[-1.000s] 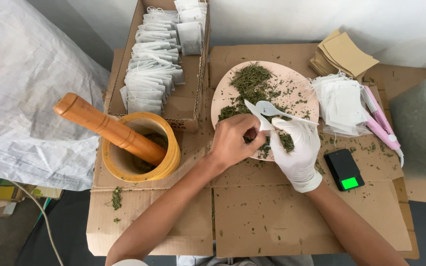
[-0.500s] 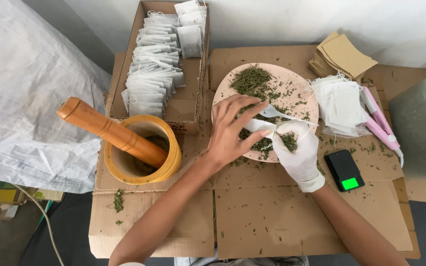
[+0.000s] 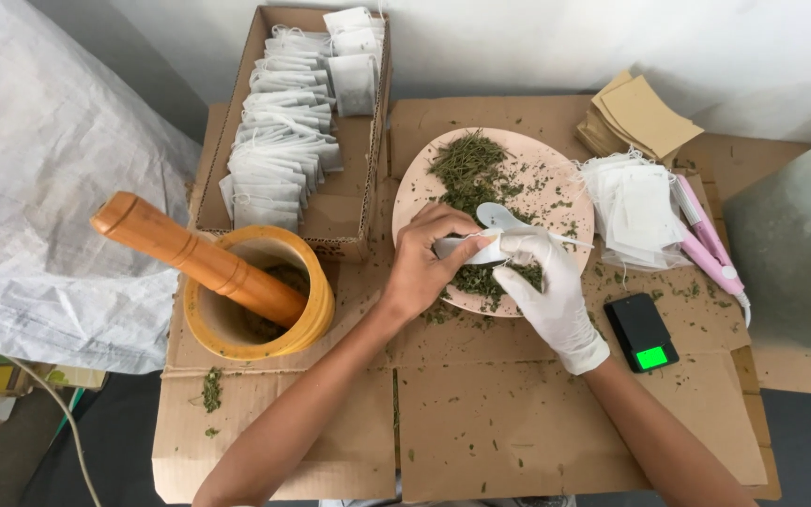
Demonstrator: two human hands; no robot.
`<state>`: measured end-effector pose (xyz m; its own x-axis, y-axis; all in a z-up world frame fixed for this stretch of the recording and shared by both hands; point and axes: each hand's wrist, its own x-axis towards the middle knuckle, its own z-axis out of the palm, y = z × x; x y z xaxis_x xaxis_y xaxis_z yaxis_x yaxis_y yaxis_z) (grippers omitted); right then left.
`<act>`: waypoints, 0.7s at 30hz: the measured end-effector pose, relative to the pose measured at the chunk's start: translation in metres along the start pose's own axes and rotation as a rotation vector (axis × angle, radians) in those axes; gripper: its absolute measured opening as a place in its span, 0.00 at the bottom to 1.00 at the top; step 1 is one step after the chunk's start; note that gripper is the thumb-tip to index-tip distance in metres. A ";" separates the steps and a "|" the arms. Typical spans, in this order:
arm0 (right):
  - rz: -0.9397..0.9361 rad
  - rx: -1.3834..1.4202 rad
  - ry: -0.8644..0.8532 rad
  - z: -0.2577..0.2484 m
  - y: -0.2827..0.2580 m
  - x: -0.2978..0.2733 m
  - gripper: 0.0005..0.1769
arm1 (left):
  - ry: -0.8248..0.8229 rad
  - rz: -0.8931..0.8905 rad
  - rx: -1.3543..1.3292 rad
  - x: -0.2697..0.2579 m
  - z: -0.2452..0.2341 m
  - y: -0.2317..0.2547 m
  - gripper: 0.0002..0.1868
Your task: Filling small paper bags with dried tea leaves using a spoon and weighing them on a digital scale for production.
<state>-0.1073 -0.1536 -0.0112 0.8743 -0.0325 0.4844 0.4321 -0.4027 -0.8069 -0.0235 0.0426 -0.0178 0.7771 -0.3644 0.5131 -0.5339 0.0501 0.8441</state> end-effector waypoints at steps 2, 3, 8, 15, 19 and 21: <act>0.006 -0.003 0.000 0.002 -0.017 0.005 0.12 | -0.009 0.001 -0.017 0.000 0.002 0.000 0.02; 0.016 -0.005 -0.003 0.004 -0.025 0.007 0.12 | -0.017 -0.004 -0.033 -0.002 0.002 0.000 0.03; 0.055 0.055 0.004 0.004 -0.017 0.006 0.09 | -0.010 -0.059 -0.104 -0.005 0.006 0.003 0.06; 0.050 0.110 -0.013 0.001 -0.014 0.006 0.09 | -0.028 -0.086 -0.152 -0.004 0.009 0.010 0.06; 0.086 0.133 -0.030 0.000 -0.008 0.005 0.08 | -0.041 -0.091 -0.126 -0.004 0.008 0.008 0.05; 0.127 0.124 -0.049 -0.001 -0.008 0.009 0.02 | -0.042 -0.092 -0.152 -0.001 0.005 0.013 0.07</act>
<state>-0.1035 -0.1514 -0.0002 0.9319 -0.0303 0.3614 0.3389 -0.2821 -0.8975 -0.0330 0.0391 -0.0082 0.8041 -0.4122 0.4285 -0.4023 0.1533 0.9026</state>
